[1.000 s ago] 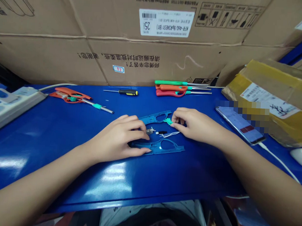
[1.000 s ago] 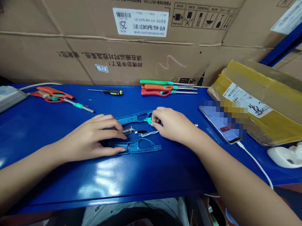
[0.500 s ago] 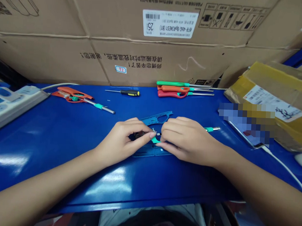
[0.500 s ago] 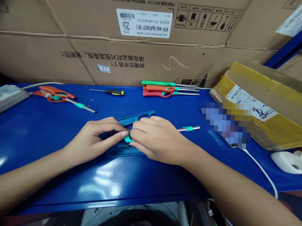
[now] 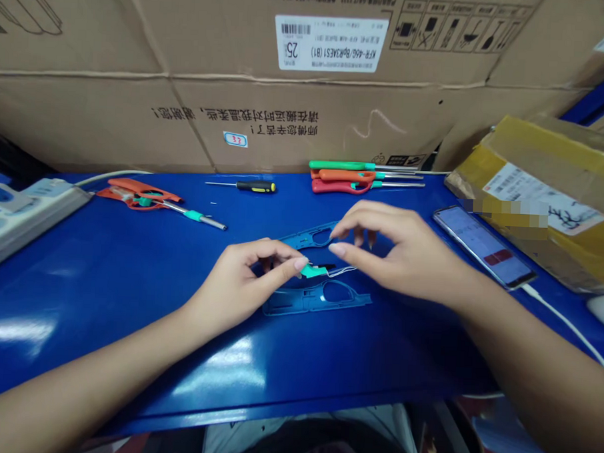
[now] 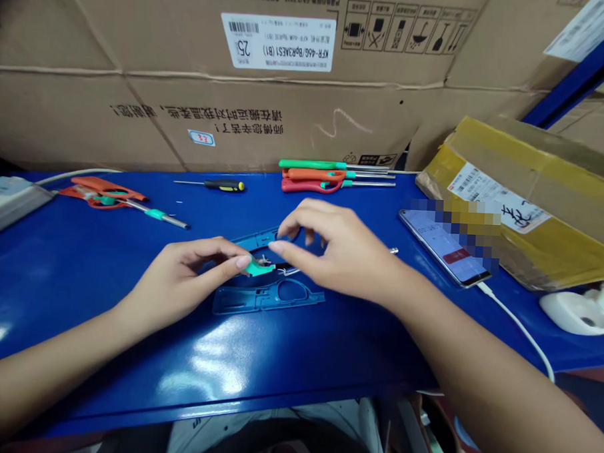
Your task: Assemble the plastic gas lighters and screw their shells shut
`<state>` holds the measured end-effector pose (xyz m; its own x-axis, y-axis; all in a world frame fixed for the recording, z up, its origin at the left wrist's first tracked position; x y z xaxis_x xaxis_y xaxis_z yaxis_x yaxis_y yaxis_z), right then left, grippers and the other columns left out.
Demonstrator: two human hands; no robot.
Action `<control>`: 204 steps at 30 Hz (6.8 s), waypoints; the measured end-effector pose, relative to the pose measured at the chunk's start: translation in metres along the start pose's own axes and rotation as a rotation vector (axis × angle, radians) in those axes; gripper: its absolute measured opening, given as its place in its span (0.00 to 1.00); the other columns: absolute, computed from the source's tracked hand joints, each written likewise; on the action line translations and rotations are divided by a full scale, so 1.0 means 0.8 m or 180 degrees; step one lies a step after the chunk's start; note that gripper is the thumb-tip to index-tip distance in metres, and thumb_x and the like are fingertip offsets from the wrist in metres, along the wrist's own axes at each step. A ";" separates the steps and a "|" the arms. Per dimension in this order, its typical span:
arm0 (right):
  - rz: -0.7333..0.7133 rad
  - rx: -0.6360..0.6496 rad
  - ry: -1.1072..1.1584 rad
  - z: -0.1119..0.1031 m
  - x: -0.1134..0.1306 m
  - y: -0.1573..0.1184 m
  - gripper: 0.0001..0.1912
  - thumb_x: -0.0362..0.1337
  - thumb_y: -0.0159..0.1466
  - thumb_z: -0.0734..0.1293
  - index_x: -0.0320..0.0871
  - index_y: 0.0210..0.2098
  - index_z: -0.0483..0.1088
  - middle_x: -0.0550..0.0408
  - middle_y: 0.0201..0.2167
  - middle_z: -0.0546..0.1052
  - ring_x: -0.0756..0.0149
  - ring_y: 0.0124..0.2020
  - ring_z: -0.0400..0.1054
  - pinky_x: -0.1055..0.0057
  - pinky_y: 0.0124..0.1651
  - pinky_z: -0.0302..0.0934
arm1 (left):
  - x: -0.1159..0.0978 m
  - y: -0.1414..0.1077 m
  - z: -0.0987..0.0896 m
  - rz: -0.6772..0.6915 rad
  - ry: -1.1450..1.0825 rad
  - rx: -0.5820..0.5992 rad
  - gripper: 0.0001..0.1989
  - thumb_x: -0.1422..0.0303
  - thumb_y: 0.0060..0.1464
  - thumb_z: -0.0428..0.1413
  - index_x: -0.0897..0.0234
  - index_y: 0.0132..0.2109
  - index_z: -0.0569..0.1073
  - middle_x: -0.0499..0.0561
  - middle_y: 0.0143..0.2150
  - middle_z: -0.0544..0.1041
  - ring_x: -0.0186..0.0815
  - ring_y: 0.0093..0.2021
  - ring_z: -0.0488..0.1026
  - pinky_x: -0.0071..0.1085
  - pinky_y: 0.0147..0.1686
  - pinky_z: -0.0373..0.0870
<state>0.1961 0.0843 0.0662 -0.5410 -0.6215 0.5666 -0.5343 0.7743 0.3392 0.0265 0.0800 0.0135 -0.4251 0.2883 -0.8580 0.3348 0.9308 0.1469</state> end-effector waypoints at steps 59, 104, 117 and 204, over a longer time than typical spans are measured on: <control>0.1331 0.2433 0.0026 0.025 -0.082 -0.051 0.10 0.42 0.64 0.66 0.46 0.29 0.66 0.59 0.22 0.76 0.67 0.23 0.70 0.71 0.25 0.56 | -0.080 -0.023 0.046 0.1691 0.2032 0.0431 0.11 0.70 0.67 0.53 0.61 0.51 0.78 0.53 0.44 0.77 0.39 0.42 0.72 0.37 0.42 0.69; 0.1172 0.1945 0.1211 0.075 -0.042 -0.025 0.10 0.43 0.64 0.70 0.43 0.39 0.78 0.60 0.26 0.75 0.73 0.26 0.64 0.75 0.28 0.57 | -0.055 -0.027 0.033 0.1614 0.1000 0.0053 0.08 0.72 0.62 0.61 0.64 0.47 0.81 0.51 0.40 0.80 0.33 0.40 0.75 0.32 0.43 0.74; 0.1488 0.2045 0.1749 0.080 -0.034 -0.026 0.10 0.40 0.61 0.72 0.40 0.39 0.79 0.59 0.27 0.76 0.74 0.27 0.65 0.75 0.30 0.57 | -0.064 -0.033 0.025 0.1694 0.0646 -0.0137 0.07 0.77 0.59 0.62 0.67 0.45 0.82 0.52 0.39 0.80 0.31 0.40 0.76 0.27 0.42 0.74; 0.1340 0.1599 0.1395 0.066 -0.023 -0.022 0.08 0.42 0.61 0.72 0.44 0.36 0.79 0.61 0.25 0.74 0.72 0.28 0.65 0.75 0.31 0.57 | -0.028 -0.016 0.024 0.0271 -0.0183 -0.0039 0.04 0.71 0.58 0.62 0.64 0.36 0.82 0.49 0.34 0.83 0.29 0.32 0.78 0.20 0.32 0.73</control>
<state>0.1812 0.0755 0.0102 -0.5136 -0.1033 0.8518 -0.6272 0.7226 -0.2905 0.0480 0.0572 0.0217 -0.3463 0.3534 -0.8690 0.3571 0.9063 0.2263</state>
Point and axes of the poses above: each hand's wrist, its own y-axis towards the middle knuckle, its own z-axis out of the palm, x = y × z, the point moved 9 cm from there along y, towards the middle knuckle
